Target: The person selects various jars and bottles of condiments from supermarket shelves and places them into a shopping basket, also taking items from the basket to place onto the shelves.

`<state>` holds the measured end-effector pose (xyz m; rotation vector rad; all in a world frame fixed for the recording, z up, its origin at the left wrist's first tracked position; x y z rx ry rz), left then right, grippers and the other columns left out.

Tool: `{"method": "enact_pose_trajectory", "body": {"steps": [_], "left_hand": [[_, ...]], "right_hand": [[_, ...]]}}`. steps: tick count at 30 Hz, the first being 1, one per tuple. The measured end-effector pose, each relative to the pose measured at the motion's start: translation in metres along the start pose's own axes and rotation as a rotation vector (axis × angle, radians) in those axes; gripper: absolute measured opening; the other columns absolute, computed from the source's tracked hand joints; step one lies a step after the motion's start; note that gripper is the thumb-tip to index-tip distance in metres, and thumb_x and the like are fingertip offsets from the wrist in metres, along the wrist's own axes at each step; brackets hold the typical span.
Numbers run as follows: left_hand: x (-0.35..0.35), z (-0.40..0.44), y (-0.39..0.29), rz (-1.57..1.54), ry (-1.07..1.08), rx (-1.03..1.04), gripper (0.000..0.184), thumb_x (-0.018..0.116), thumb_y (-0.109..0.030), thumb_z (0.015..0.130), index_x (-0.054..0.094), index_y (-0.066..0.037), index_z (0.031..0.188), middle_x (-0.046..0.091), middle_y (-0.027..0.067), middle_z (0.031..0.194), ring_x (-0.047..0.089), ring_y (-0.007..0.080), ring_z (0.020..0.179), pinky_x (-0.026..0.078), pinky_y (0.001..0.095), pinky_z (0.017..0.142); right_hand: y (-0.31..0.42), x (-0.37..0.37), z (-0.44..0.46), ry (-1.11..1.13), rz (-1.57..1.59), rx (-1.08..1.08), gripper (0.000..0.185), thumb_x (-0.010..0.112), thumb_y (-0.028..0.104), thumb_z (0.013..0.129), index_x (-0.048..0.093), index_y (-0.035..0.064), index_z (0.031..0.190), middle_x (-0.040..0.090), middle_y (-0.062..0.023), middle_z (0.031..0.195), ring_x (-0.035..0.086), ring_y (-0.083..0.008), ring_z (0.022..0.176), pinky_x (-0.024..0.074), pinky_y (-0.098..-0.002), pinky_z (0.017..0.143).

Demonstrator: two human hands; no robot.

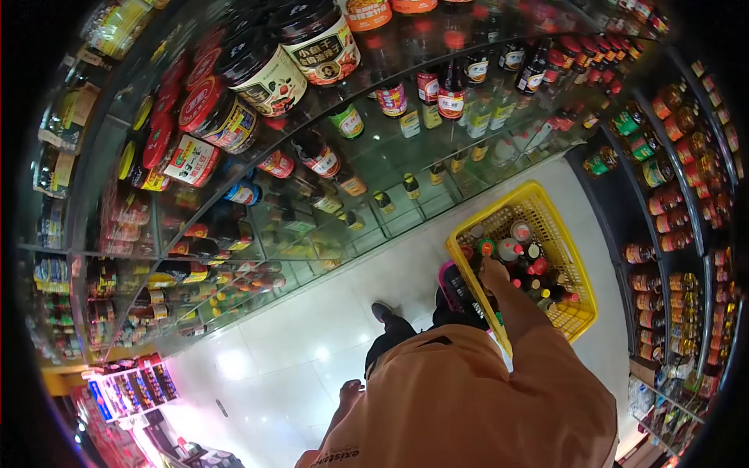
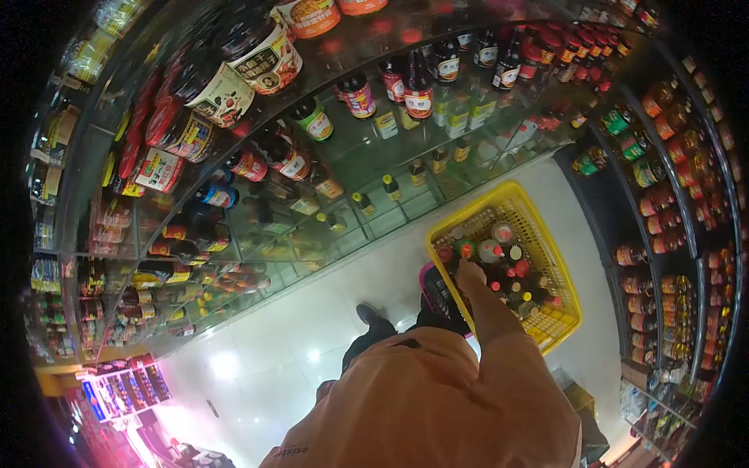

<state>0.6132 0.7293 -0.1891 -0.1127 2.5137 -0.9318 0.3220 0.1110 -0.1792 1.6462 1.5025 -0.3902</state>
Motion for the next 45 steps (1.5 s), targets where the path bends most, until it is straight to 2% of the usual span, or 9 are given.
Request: {"method": "enact_pose_trajectory", "body": {"steps": [4, 6, 12, 22, 26, 31, 36, 40, 45], "left_hand": [[0.009, -0.031, -0.041, 0.408, -0.017, -0.121, 0.027, 0.062, -0.025, 0.099, 0.063, -0.006, 0.118, 0.075, 0.0145, 0.102, 0.073, 0.0286, 0.091, 0.060, 0.0360, 0.073], [0.014, -0.027, -0.002, -0.065, -0.074, -0.194, 0.030, 0.063, -0.025, 0.098, 0.062, -0.006, 0.121, 0.075, 0.0132, 0.100, 0.074, 0.0265, 0.087, 0.059, 0.0341, 0.069], [0.017, -0.015, -0.018, -0.458, -0.236, -0.494, 0.027, 0.058, -0.021, 0.098, 0.065, -0.002, 0.116, 0.073, 0.0111, 0.093, 0.071, 0.0179, 0.076, 0.055, 0.0299, 0.061], [-0.049, 0.049, -0.218, 0.005, -0.325, 0.266, 0.031, 0.066, -0.017, 0.094, 0.063, -0.002, 0.120, 0.074, 0.0127, 0.097, 0.072, 0.0209, 0.084, 0.057, 0.0329, 0.077], [-0.071, 0.020, -0.385, -0.176, -0.209, 0.314, 0.041, 0.068, -0.015, 0.092, 0.059, -0.002, 0.130, 0.068, 0.0132, 0.122, 0.070, 0.0215, 0.097, 0.056, 0.0348, 0.088], [-0.110, -0.045, -0.506, 0.085, -0.204, 0.824, 0.072, 0.079, -0.029, 0.084, 0.047, -0.003, 0.143, 0.056, 0.0199, 0.138, 0.056, 0.0344, 0.127, 0.046, 0.0446, 0.106], [-0.161, -0.049, -0.470, 0.125, -0.278, 0.862, 0.061, 0.080, -0.032, 0.079, 0.056, -0.002, 0.127, 0.063, 0.0206, 0.122, 0.061, 0.0401, 0.113, 0.050, 0.0478, 0.097], [-0.233, -0.057, -0.397, 0.038, -0.508, 0.765, 0.047, 0.077, -0.027, 0.080, 0.060, -0.002, 0.115, 0.067, 0.0187, 0.104, 0.066, 0.0386, 0.098, 0.053, 0.0454, 0.089], [-0.340, -0.048, -0.279, -0.925, -0.816, 0.481, 0.026, 0.065, -0.017, 0.090, 0.061, 0.000, 0.110, 0.067, 0.0071, 0.097, 0.063, 0.0180, 0.090, 0.051, 0.0346, 0.084]], "right_hand": [[-0.005, -0.021, -0.021, -0.054, -0.113, -0.117, 0.025, 0.065, 0.026, 0.089, 0.061, 0.0074, 0.107, 0.071, -0.0179, 0.095, 0.068, -0.0395, 0.094, 0.0540, -0.0523, 0.080], [-0.001, -0.049, -0.037, -0.085, -0.119, -0.143, 0.026, 0.067, 0.027, 0.089, 0.063, 0.0077, 0.106, 0.072, -0.0160, 0.093, 0.069, -0.0380, 0.092, 0.0545, -0.0512, 0.079], [0.041, -0.165, -0.108, -0.237, -0.028, -0.456, 0.026, 0.074, 0.025, 0.082, 0.071, 0.0081, 0.101, 0.070, -0.0121, 0.079, 0.069, -0.0334, 0.070, 0.0533, -0.0441, 0.062], [0.143, -0.302, -0.203, -0.242, 0.436, -0.585, 0.015, 0.077, 0.003, 0.074, 0.069, 0.0009, 0.086, 0.064, -0.0072, 0.066, 0.057, -0.0113, 0.053, 0.0433, -0.0275, 0.051], [0.224, -0.296, -0.234, -0.196, 0.379, -0.822, 0.016, 0.076, -0.005, 0.072, 0.068, 0.0011, 0.085, 0.058, 0.0003, 0.061, 0.050, -0.0042, 0.051, 0.0354, -0.0244, 0.047], [0.334, -0.219, -0.252, -0.012, 0.288, -1.013, 0.022, 0.082, 0.006, 0.073, 0.065, 0.0031, 0.086, 0.050, -0.0002, 0.053, 0.050, -0.0084, 0.048, 0.0360, -0.0278, 0.045], [0.460, -0.147, -0.303, 0.108, 0.317, -1.223, 0.026, 0.082, 0.018, 0.077, 0.060, 0.0065, 0.086, 0.052, -0.0028, 0.056, 0.049, -0.0132, 0.046, 0.0404, -0.0298, 0.047], [0.539, -0.082, -0.343, 0.120, 0.355, -1.388, 0.040, 0.080, 0.025, 0.084, 0.060, 0.0047, 0.112, 0.065, -0.0076, 0.070, 0.064, -0.0178, 0.056, 0.0514, -0.0312, 0.052], [0.571, -0.009, -0.337, 0.398, 0.316, -1.196, 0.054, 0.074, 0.026, 0.089, 0.052, 0.0046, 0.133, 0.073, -0.0157, 0.102, 0.071, -0.0220, 0.071, 0.0560, -0.0314, 0.063]]}}
Point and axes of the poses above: each hand's wrist, its own z-axis towards the middle knuckle, its own x-axis out of the palm, y = z × x, the point moved 4 cm from there along z, towards the middle knuckle
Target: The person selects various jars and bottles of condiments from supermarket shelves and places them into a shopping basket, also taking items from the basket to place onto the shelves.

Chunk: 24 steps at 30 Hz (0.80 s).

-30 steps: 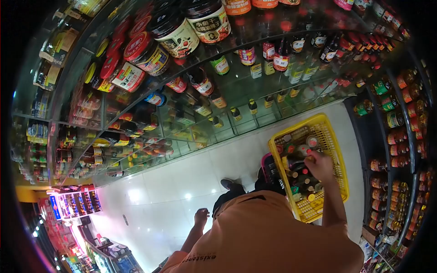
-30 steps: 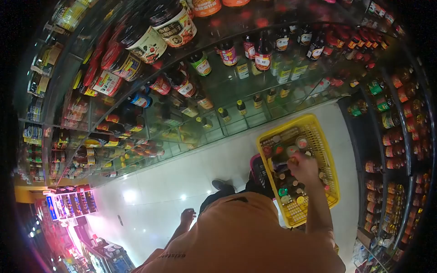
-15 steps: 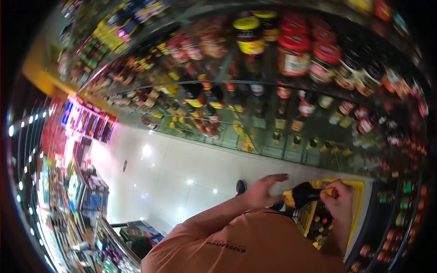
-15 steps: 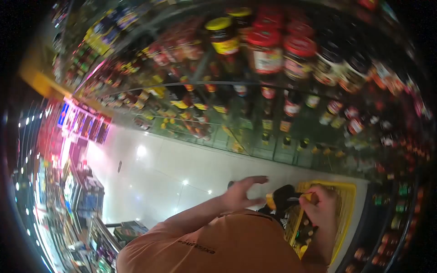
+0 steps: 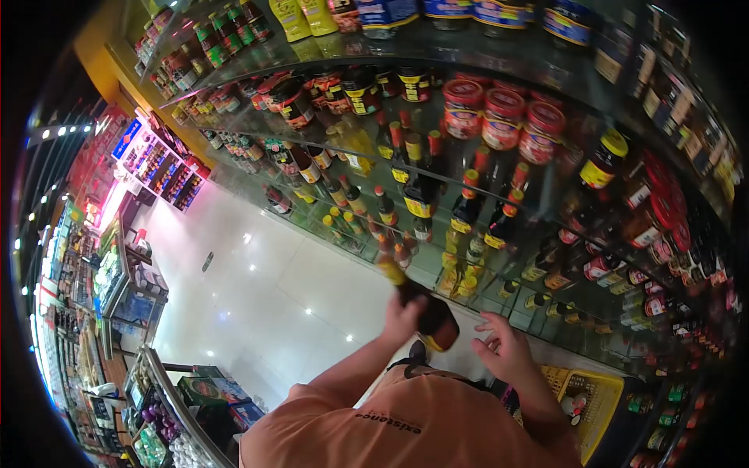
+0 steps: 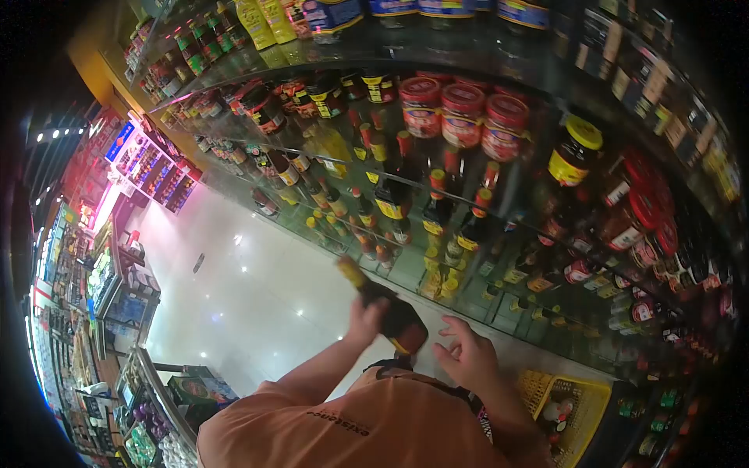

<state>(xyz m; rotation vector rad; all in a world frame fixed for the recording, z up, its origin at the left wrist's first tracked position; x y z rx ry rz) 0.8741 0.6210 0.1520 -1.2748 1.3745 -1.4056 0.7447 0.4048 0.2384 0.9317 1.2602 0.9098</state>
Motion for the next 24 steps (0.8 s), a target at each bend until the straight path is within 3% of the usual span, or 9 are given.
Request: {"method": "enact_pose_trajectory", "body": {"steps": [4, 10, 12, 14, 17, 18, 20, 22, 24], "left_hand": [[-0.081, 0.082, -0.039, -0.060, -0.317, 0.266, 0.025, 0.063, -0.013, 0.093, 0.059, 0.001, 0.113, 0.067, 0.0072, 0.102, 0.063, 0.0181, 0.094, 0.050, 0.0332, 0.088], [-0.124, 0.193, -0.082, 0.191, -0.204, 0.574, 0.028, 0.071, -0.009, 0.086, 0.062, 0.001, 0.110, 0.070, 0.0116, 0.102, 0.066, 0.0212, 0.094, 0.051, 0.0338, 0.088], [-0.125, 0.222, -0.084, 0.356, -0.103, 0.648, 0.030, 0.073, -0.010, 0.084, 0.063, 0.000, 0.109, 0.069, 0.0135, 0.101, 0.067, 0.0246, 0.092, 0.051, 0.0358, 0.086], [-0.125, 0.245, -0.078, 0.422, -0.080, 0.666, 0.031, 0.072, -0.011, 0.085, 0.062, 0.001, 0.111, 0.069, 0.0131, 0.102, 0.067, 0.0243, 0.094, 0.051, 0.0362, 0.086], [-0.119, 0.268, -0.074, 0.545, -0.049, 0.670, 0.032, 0.072, -0.013, 0.085, 0.061, 0.002, 0.112, 0.069, 0.0130, 0.103, 0.067, 0.0250, 0.096, 0.051, 0.0368, 0.087], [-0.117, 0.275, -0.071, 0.537, -0.035, 0.678, 0.033, 0.073, -0.014, 0.085, 0.061, 0.002, 0.112, 0.069, 0.0131, 0.103, 0.067, 0.0253, 0.095, 0.052, 0.0369, 0.087], [-0.110, 0.290, -0.063, 0.525, -0.001, 0.691, 0.034, 0.074, -0.015, 0.085, 0.061, 0.002, 0.112, 0.069, 0.0132, 0.102, 0.067, 0.0255, 0.095, 0.052, 0.0369, 0.086], [-0.108, 0.302, -0.054, 0.479, -0.023, 0.719, 0.035, 0.077, -0.017, 0.081, 0.063, -0.002, 0.109, 0.066, 0.0178, 0.099, 0.065, 0.0372, 0.091, 0.051, 0.0429, 0.082], [-0.102, 0.304, -0.058, 0.479, -0.014, 0.711, 0.036, 0.077, -0.017, 0.081, 0.062, -0.002, 0.109, 0.066, 0.0183, 0.100, 0.064, 0.0378, 0.092, 0.051, 0.0434, 0.083]], "right_hand": [[-0.077, 0.031, -0.010, 0.041, -0.173, 0.329, 0.051, 0.071, 0.027, 0.090, 0.053, 0.0063, 0.133, 0.073, -0.0157, 0.101, 0.070, -0.0252, 0.074, 0.0560, -0.0365, 0.069], [-0.229, 0.072, -0.097, -0.102, -0.278, 0.509, 0.040, 0.069, 0.022, 0.089, 0.057, 0.0058, 0.123, 0.071, -0.0146, 0.089, 0.071, -0.0264, 0.074, 0.0559, -0.0397, 0.071], [-0.231, 0.077, -0.106, -0.167, -0.337, 0.499, 0.037, 0.068, 0.020, 0.089, 0.059, 0.0054, 0.121, 0.071, -0.0140, 0.084, 0.071, -0.0264, 0.075, 0.0560, -0.0400, 0.070], [-0.225, 0.079, -0.123, -0.195, -0.162, 0.798, 0.034, 0.064, 0.015, 0.088, 0.060, 0.0046, 0.121, 0.068, -0.0130, 0.080, 0.070, -0.0229, 0.071, 0.0560, -0.0375, 0.066], [-0.243, 0.083, -0.148, -0.186, -0.067, 0.902, 0.039, 0.066, 0.017, 0.092, 0.057, 0.0038, 0.128, 0.071, -0.0117, 0.087, 0.069, -0.0190, 0.064, 0.0556, -0.0319, 0.057], [-0.266, 0.090, -0.169, -0.342, 0.203, 0.860, 0.036, 0.064, 0.013, 0.093, 0.058, 0.0011, 0.126, 0.070, -0.0122, 0.085, 0.069, -0.0184, 0.062, 0.0542, -0.0305, 0.053], [-0.276, 0.095, -0.185, -0.412, 0.300, 0.891, 0.036, 0.064, 0.012, 0.093, 0.058, 0.0002, 0.126, 0.070, -0.0127, 0.085, 0.069, -0.0189, 0.062, 0.0538, -0.0308, 0.052], [-0.283, 0.101, -0.196, -0.454, 0.358, 0.919, 0.034, 0.061, 0.014, 0.094, 0.058, -0.0008, 0.124, 0.070, -0.0133, 0.086, 0.068, -0.0195, 0.063, 0.0524, -0.0306, 0.051], [-0.287, 0.105, -0.205, -0.533, 0.452, 0.932, 0.026, 0.060, 0.014, 0.095, 0.058, 0.0027, 0.118, 0.066, -0.0103, 0.081, 0.066, -0.0192, 0.061, 0.0517, -0.0303, 0.049]]}}
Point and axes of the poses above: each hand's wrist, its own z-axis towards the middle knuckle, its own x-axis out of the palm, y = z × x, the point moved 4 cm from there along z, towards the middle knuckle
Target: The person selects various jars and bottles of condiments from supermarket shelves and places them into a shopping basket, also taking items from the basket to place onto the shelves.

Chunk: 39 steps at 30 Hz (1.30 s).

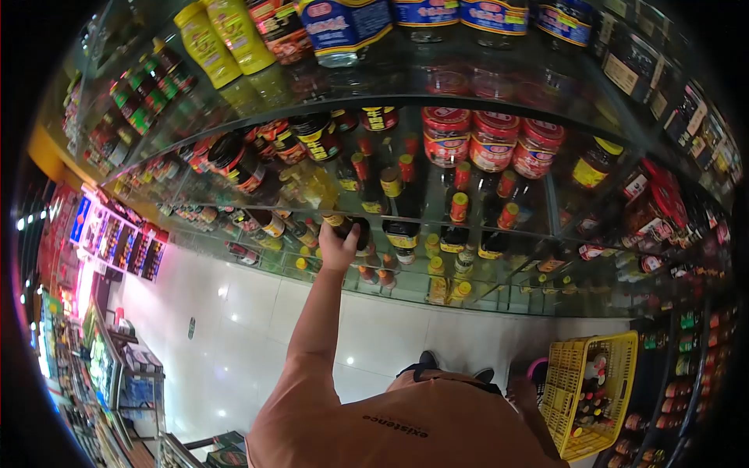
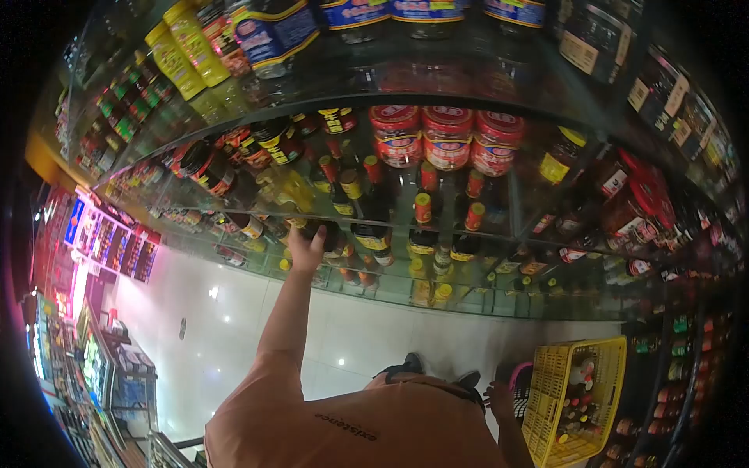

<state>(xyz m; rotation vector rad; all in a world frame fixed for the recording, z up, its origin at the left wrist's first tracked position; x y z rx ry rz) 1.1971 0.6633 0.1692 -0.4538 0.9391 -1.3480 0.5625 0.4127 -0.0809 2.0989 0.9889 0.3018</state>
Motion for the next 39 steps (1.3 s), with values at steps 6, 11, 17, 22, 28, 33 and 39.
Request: {"method": "enact_pose_trajectory", "body": {"steps": [6, 11, 17, 22, 28, 33, 39], "left_hand": [[0.020, 0.017, 0.021, -0.189, -0.001, -0.013, 0.021, 0.075, -0.010, 0.082, 0.067, 0.003, 0.097, 0.071, 0.0120, 0.086, 0.067, 0.0200, 0.080, 0.053, 0.0360, 0.076], [0.024, 0.028, 0.014, 0.039, 0.154, -0.023, 0.030, 0.062, -0.007, 0.086, 0.064, 0.005, 0.114, 0.069, 0.0141, 0.108, 0.062, 0.0229, 0.098, 0.049, 0.0403, 0.093], [0.029, 0.034, 0.063, 0.077, 0.036, 0.003, 0.038, 0.065, -0.018, 0.097, 0.057, 0.009, 0.121, 0.066, 0.0216, 0.113, 0.062, 0.0302, 0.099, 0.048, 0.0417, 0.094], [0.043, 0.024, 0.035, 0.066, 0.031, -0.161, 0.056, 0.063, -0.036, 0.100, 0.051, 0.008, 0.134, 0.061, 0.0251, 0.130, 0.061, 0.0337, 0.114, 0.047, 0.0423, 0.098], [0.039, -0.058, -0.025, 0.136, -0.284, -0.271, 0.058, 0.060, -0.039, 0.101, 0.050, 0.004, 0.139, 0.053, 0.0217, 0.141, 0.056, 0.0306, 0.124, 0.051, 0.0414, 0.098], [0.059, -0.274, -0.025, 0.394, 0.139, -0.381, 0.028, 0.050, -0.026, 0.106, 0.058, -0.001, 0.115, 0.060, 0.0115, 0.100, 0.058, 0.0229, 0.087, 0.050, 0.0377, 0.078], [0.061, -0.572, -0.005, 0.299, 1.314, -0.911, 0.015, 0.061, -0.018, 0.095, 0.065, -0.010, 0.108, 0.072, 0.0110, 0.090, 0.068, 0.0204, 0.081, 0.052, 0.0344, 0.065]], "right_hand": [[-0.013, -0.014, -0.001, -0.105, 0.126, -0.109, 0.017, 0.061, 0.020, 0.096, 0.059, 0.0065, 0.106, 0.061, -0.0049, 0.074, 0.064, -0.0165, 0.059, 0.0494, -0.0280, 0.048], [-0.029, -0.024, -0.005, -0.106, 0.480, -0.067, 0.024, 0.061, 0.017, 0.095, 0.061, 0.0036, 0.115, 0.068, -0.0109, 0.085, 0.066, -0.0215, 0.067, 0.0543, -0.0349, 0.059], [-0.006, -0.053, -0.041, -0.261, 0.054, 0.051, 0.023, 0.060, 0.025, 0.096, 0.063, 0.0040, 0.106, 0.067, -0.0065, 0.079, 0.064, -0.0158, 0.064, 0.0519, -0.0304, 0.055], [-0.039, -0.101, -0.044, -0.278, 0.044, 0.133, 0.024, 0.061, 0.023, 0.095, 0.064, 0.0034, 0.110, 0.069, -0.0075, 0.083, 0.066, -0.0169, 0.067, 0.0531, -0.0321, 0.056], [-0.050, -0.235, -0.051, -0.789, -0.226, 0.103, 0.036, 0.059, 0.038, 0.091, 0.065, 0.0076, 0.109, 0.070, -0.0261, 0.091, 0.069, -0.0439, 0.089, 0.0530, -0.0514, 0.079], [-0.119, -0.345, -0.014, -0.951, -0.299, 0.133, 0.041, 0.066, 0.032, 0.087, 0.060, 0.0064, 0.118, 0.073, -0.0217, 0.095, 0.070, -0.0385, 0.089, 0.0548, -0.0456, 0.082], [-0.197, -0.374, 0.074, -0.363, -0.616, 0.208, 0.052, 0.068, 0.031, 0.086, 0.055, 0.0070, 0.130, 0.073, -0.0201, 0.096, 0.073, -0.0333, 0.074, 0.0600, -0.0438, 0.066]]}}
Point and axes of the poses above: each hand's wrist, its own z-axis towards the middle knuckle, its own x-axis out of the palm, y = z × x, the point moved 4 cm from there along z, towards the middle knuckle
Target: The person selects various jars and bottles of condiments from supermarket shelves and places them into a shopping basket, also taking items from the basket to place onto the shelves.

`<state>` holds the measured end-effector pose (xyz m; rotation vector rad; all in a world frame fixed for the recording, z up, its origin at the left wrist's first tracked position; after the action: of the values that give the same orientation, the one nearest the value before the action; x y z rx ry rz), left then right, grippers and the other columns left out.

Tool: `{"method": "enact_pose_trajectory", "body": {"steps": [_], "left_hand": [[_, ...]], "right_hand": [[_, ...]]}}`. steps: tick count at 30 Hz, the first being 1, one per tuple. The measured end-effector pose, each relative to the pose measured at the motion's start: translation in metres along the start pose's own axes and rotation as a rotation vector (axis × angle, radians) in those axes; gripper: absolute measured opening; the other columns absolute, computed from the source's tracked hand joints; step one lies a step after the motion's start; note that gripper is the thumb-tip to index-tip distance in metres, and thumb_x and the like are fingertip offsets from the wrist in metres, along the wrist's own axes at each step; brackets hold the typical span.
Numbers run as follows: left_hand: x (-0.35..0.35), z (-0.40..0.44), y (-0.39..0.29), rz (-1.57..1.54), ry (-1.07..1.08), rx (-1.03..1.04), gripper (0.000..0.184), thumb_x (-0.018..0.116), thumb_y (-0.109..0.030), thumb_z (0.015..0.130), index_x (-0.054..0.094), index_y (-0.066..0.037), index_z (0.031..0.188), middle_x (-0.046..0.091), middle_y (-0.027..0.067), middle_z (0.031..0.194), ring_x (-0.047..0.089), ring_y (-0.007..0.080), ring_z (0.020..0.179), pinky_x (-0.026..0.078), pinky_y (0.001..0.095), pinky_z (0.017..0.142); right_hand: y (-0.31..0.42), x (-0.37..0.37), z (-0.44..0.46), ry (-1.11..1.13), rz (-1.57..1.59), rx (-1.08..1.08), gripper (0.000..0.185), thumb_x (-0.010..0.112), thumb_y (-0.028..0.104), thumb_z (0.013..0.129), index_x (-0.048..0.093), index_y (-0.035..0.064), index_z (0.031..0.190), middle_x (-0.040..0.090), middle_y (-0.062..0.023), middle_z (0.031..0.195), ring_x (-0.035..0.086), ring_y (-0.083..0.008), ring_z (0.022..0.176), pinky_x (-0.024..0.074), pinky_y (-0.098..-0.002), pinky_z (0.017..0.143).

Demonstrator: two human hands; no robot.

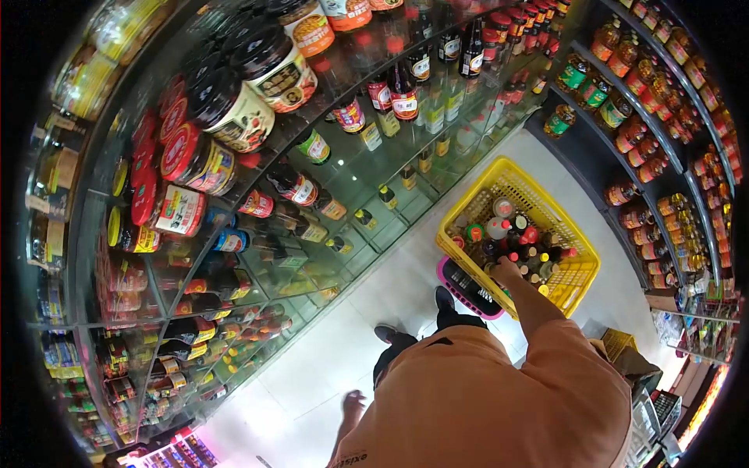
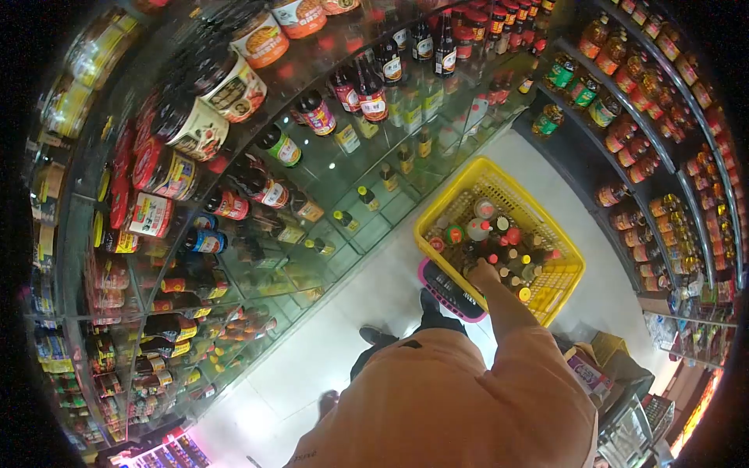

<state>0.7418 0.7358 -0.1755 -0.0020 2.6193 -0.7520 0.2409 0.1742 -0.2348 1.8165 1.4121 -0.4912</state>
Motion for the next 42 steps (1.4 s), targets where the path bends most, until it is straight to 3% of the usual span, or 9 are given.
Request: {"method": "enact_pose_trajectory", "body": {"steps": [1, 7, 12, 20, 25, 29, 35, 38, 42], "left_hand": [[0.048, 0.015, 0.047, 0.766, 0.107, 0.422, 0.019, 0.063, -0.024, 0.094, 0.069, -0.010, 0.105, 0.073, 0.0124, 0.096, 0.070, 0.0297, 0.086, 0.055, 0.0412, 0.072], [0.076, -0.049, -0.009, 0.359, 0.081, 0.020, 0.023, 0.062, -0.029, 0.094, 0.072, -0.010, 0.102, 0.072, 0.0123, 0.099, 0.069, 0.0364, 0.092, 0.054, 0.0448, 0.079], [0.031, -0.023, -0.046, -0.115, -0.241, -0.153, 0.026, 0.061, -0.025, 0.096, 0.066, -0.007, 0.114, 0.076, 0.0081, 0.089, 0.069, 0.0137, 0.072, 0.053, 0.0293, 0.060], [0.024, 0.006, -0.283, -0.188, -0.242, 0.318, 0.032, 0.066, -0.016, 0.095, 0.061, -0.005, 0.125, 0.073, 0.0085, 0.091, 0.069, 0.0131, 0.081, 0.055, 0.0275, 0.068], [0.057, -0.042, -0.450, -0.175, 0.021, 0.627, 0.062, 0.074, -0.014, 0.089, 0.045, -0.004, 0.144, 0.065, 0.0131, 0.127, 0.065, 0.0218, 0.111, 0.052, 0.0359, 0.095], [0.051, -0.088, -0.514, -0.026, -0.016, 0.941, 0.086, 0.087, -0.027, 0.076, 0.044, -0.006, 0.148, 0.056, 0.0171, 0.139, 0.056, 0.0301, 0.128, 0.047, 0.0399, 0.106], [-0.007, -0.112, -0.462, -0.113, -0.054, 0.802, 0.069, 0.088, -0.025, 0.073, 0.059, 0.000, 0.131, 0.069, 0.0182, 0.118, 0.067, 0.0266, 0.108, 0.052, 0.0365, 0.096], [-0.031, -0.106, -0.379, -0.449, 0.052, 0.713, 0.065, 0.085, -0.022, 0.077, 0.059, 0.002, 0.132, 0.071, 0.0127, 0.113, 0.067, 0.0173, 0.101, 0.053, 0.0329, 0.093], [-0.062, -0.123, -0.278, -0.583, -0.017, 0.621, 0.064, 0.083, -0.020, 0.081, 0.058, 0.004, 0.134, 0.070, 0.0108, 0.114, 0.065, 0.0154, 0.102, 0.052, 0.0318, 0.093]], "right_hand": [[0.020, -0.021, -0.013, -0.028, 0.136, 0.268, 0.047, 0.067, 0.032, 0.087, 0.056, 0.0065, 0.125, 0.072, -0.0201, 0.096, 0.074, -0.0303, 0.069, 0.0599, -0.0419, 0.058], [0.009, -0.009, 0.004, -0.144, -0.128, 0.101, 0.035, 0.065, 0.028, 0.087, 0.056, 0.0083, 0.116, 0.072, -0.0211, 0.099, 0.073, -0.0385, 0.083, 0.0585, -0.0492, 0.073], [0.050, -0.111, -0.063, -0.192, -0.045, -0.032, 0.022, 0.062, 0.023, 0.087, 0.064, 0.0086, 0.103, 0.072, -0.0220, 0.091, 0.072, -0.0384, 0.086, 0.0557, -0.0483, 0.074], [0.133, -0.288, -0.173, -0.334, 0.320, -0.315, 0.024, 0.073, 0.023, 0.078, 0.070, 0.0023, 0.091, 0.069, -0.0150, 0.072, 0.069, -0.0268, 0.065, 0.0534, -0.0400, 0.062], [0.210, -0.332, -0.217, -0.089, 0.791, -0.396, 0.011, 0.071, 0.006, 0.079, 0.066, -0.0012, 0.085, 0.058, -0.0016, 0.058, 0.048, -0.0079, 0.042, 0.0312, -0.0235, 0.039], [0.277, -0.319, -0.242, 0.190, 0.866, -0.450, 0.013, 0.072, 0.010, 0.079, 0.067, -0.0008, 0.085, 0.058, -0.0030, 0.057, 0.043, -0.0066, 0.039, 0.0273, -0.0228, 0.035], [0.361, -0.240, -0.253, 0.305, 1.038, -0.512, 0.019, 0.067, 0.017, 0.091, 0.064, 0.0027, 0.102, 0.060, -0.0014, 0.070, 0.044, -0.0066, 0.043, 0.0279, -0.0235, 0.038], [0.412, -0.176, -0.282, 0.618, 1.015, -0.598, 0.030, 0.069, 0.015, 0.091, 0.057, 0.0066, 0.117, 0.058, 0.0008, 0.077, 0.048, -0.0054, 0.054, 0.0358, -0.0222, 0.047], [0.469, -0.080, -0.317, 0.644, 0.805, -0.598, 0.032, 0.067, 0.007, 0.091, 0.055, 0.0079, 0.121, 0.059, 0.0020, 0.080, 0.053, -0.0071, 0.060, 0.0400, -0.0224, 0.049]]}}
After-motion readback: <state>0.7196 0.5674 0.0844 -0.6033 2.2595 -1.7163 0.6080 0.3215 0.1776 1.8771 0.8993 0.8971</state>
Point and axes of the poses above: each hand's wrist, its own z-axis towards the middle knuckle, its own x-axis out of the palm, y = z × x, the point moved 4 cm from there along z, towards the middle knuckle
